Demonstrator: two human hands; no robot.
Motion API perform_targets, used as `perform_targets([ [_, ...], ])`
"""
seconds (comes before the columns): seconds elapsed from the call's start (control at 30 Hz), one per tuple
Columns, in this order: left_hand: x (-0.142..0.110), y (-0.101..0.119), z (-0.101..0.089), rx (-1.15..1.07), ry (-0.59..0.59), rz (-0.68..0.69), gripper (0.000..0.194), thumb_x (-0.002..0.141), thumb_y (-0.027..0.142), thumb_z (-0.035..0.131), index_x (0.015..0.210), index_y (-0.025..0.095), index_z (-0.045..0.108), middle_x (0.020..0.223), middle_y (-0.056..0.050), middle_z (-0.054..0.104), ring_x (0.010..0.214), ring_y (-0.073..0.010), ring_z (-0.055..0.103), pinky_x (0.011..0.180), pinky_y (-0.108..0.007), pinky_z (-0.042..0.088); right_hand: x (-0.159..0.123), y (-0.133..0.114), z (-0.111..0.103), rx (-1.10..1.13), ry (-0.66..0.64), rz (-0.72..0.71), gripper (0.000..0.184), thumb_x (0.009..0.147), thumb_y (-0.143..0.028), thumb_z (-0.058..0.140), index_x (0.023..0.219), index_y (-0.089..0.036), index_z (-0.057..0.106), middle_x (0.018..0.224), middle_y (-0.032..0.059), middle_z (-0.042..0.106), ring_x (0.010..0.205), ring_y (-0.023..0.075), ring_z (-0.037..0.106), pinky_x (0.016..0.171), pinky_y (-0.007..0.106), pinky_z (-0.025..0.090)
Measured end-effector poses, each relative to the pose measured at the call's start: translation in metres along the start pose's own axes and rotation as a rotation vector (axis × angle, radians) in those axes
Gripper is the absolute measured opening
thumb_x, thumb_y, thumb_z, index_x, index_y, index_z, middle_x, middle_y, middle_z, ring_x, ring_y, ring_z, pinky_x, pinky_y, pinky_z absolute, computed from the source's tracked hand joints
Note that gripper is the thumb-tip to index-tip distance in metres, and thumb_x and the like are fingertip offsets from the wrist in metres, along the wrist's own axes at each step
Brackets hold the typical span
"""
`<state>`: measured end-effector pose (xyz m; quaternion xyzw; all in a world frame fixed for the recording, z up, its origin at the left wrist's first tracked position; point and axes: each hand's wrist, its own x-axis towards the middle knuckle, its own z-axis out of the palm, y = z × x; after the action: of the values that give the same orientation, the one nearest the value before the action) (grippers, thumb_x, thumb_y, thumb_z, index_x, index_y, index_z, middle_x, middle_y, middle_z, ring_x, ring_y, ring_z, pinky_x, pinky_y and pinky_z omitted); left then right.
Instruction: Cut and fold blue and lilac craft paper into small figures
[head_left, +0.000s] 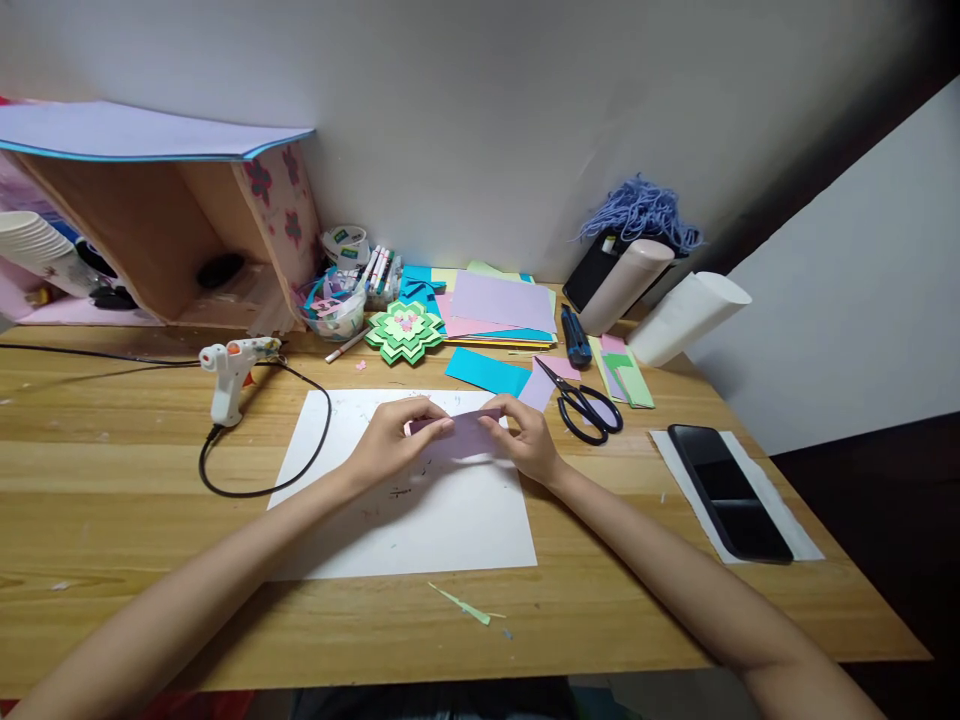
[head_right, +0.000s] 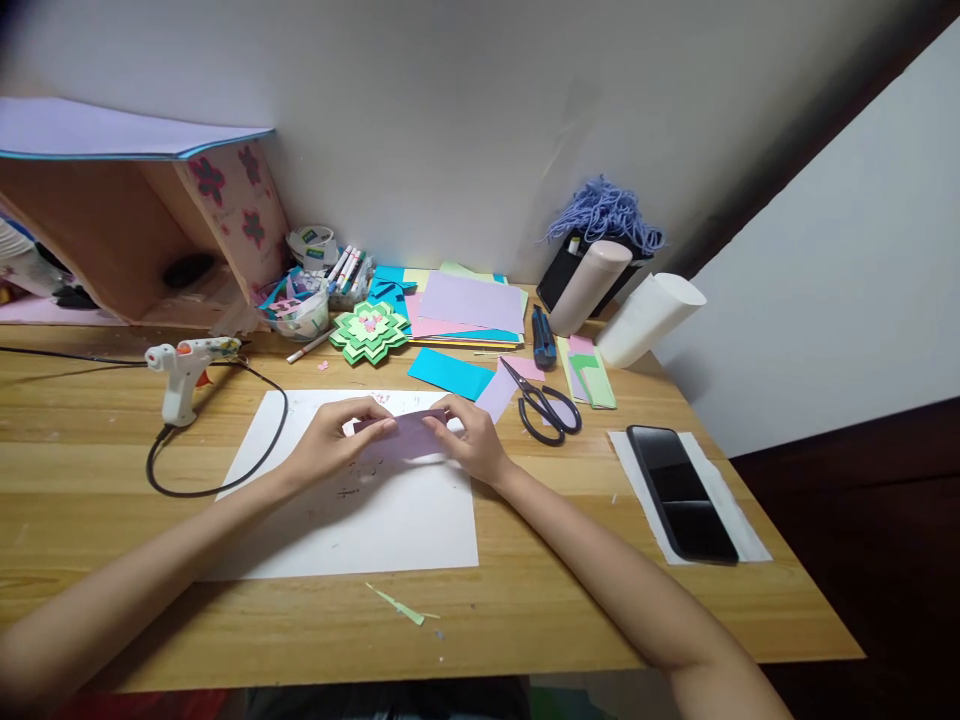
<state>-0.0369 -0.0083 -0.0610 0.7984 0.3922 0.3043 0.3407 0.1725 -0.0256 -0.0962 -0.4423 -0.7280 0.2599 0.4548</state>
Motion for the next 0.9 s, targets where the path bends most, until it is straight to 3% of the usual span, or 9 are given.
perform_targets([
  [0.1,0.0,0.0,0.005,-0.112,0.042,-0.107,0.025,0.086,0.038,0.049,0.082,0.018,0.063,0.081,-0.003,0.067,0.073,-0.0151,0.059,0.064,-0.025,0.046,0.002,0.003,0.003,0.112,0.025,0.202,0.023,0.084,-0.04,0.051,0.074,-0.02,0.05,0.071,-0.0001,0.053,0.064,0.0134,0.05,0.057,0.024,0.042],
  [0.23,-0.004,-0.009,0.014,0.149,0.163,-0.017,0.022,0.085,0.029,0.052,0.104,0.02,0.059,0.105,-0.007,0.064,0.095,-0.0195,0.059,0.083,-0.033,0.047,0.004,0.01,0.007,-0.003,-0.003,0.324,0.029,0.082,-0.041,0.052,0.064,-0.019,0.045,0.061,-0.0032,0.044,0.057,0.0114,0.043,0.053,0.023,0.036],
  [0.33,-0.01,-0.013,0.023,0.407,0.03,0.108,0.023,0.087,0.026,0.049,0.108,0.019,0.058,0.116,-0.009,0.06,0.103,-0.022,0.057,0.087,-0.037,0.046,0.005,0.013,0.007,-0.129,-0.007,0.319,0.027,0.082,-0.037,0.053,0.063,-0.019,0.047,0.059,-0.0034,0.045,0.056,0.0116,0.042,0.053,0.024,0.034],
  [0.47,-0.013,-0.017,0.032,0.625,-0.121,0.213,0.031,0.091,0.027,0.042,0.116,0.012,0.053,0.118,-0.013,0.06,0.101,-0.0247,0.059,0.085,-0.04,0.048,0.004,0.012,0.006,-0.213,-0.043,0.24,0.016,0.082,-0.03,0.054,0.072,-0.018,0.059,0.065,-0.0005,0.055,0.06,0.0134,0.048,0.056,0.025,0.039],
  [0.53,-0.013,-0.019,0.034,0.677,-0.123,0.24,0.033,0.091,0.028,0.041,0.117,0.01,0.052,0.117,-0.014,0.06,0.101,-0.0249,0.059,0.084,-0.04,0.049,0.002,0.011,0.006,-0.242,-0.052,0.164,0.012,0.083,-0.024,0.054,0.083,-0.018,0.064,0.074,0.0022,0.06,0.067,0.015,0.052,0.061,0.027,0.043],
  [0.67,-0.013,-0.021,0.034,0.708,-0.094,0.268,0.034,0.091,0.029,0.043,0.117,0.008,0.052,0.115,-0.014,0.061,0.098,-0.024,0.06,0.083,-0.038,0.051,-0.003,0.012,0.008,-0.345,-0.094,-0.043,0.022,0.084,-0.015,0.051,0.102,-0.019,0.064,0.087,0.0061,0.063,0.083,0.0181,0.056,0.076,0.031,0.047],
  [0.77,-0.013,-0.021,0.033,0.7,-0.092,0.274,0.034,0.091,0.029,0.044,0.115,0.008,0.052,0.116,-0.014,0.061,0.098,-0.0236,0.06,0.084,-0.038,0.051,-0.006,0.012,0.008,-0.472,-0.142,-0.186,0.026,0.084,-0.011,0.049,0.104,-0.018,0.063,0.093,0.0078,0.064,0.088,0.0202,0.056,0.081,0.035,0.047],
  [0.9,-0.012,-0.022,0.033,0.689,-0.094,0.285,0.033,0.091,0.028,0.044,0.114,0.007,0.052,0.115,-0.016,0.061,0.099,-0.0241,0.06,0.084,-0.039,0.052,-0.008,0.008,0.009,-0.615,-0.198,-0.274,0.027,0.084,-0.01,0.049,0.107,-0.015,0.06,0.101,0.0103,0.064,0.093,0.0225,0.055,0.078,0.036,0.049],
])
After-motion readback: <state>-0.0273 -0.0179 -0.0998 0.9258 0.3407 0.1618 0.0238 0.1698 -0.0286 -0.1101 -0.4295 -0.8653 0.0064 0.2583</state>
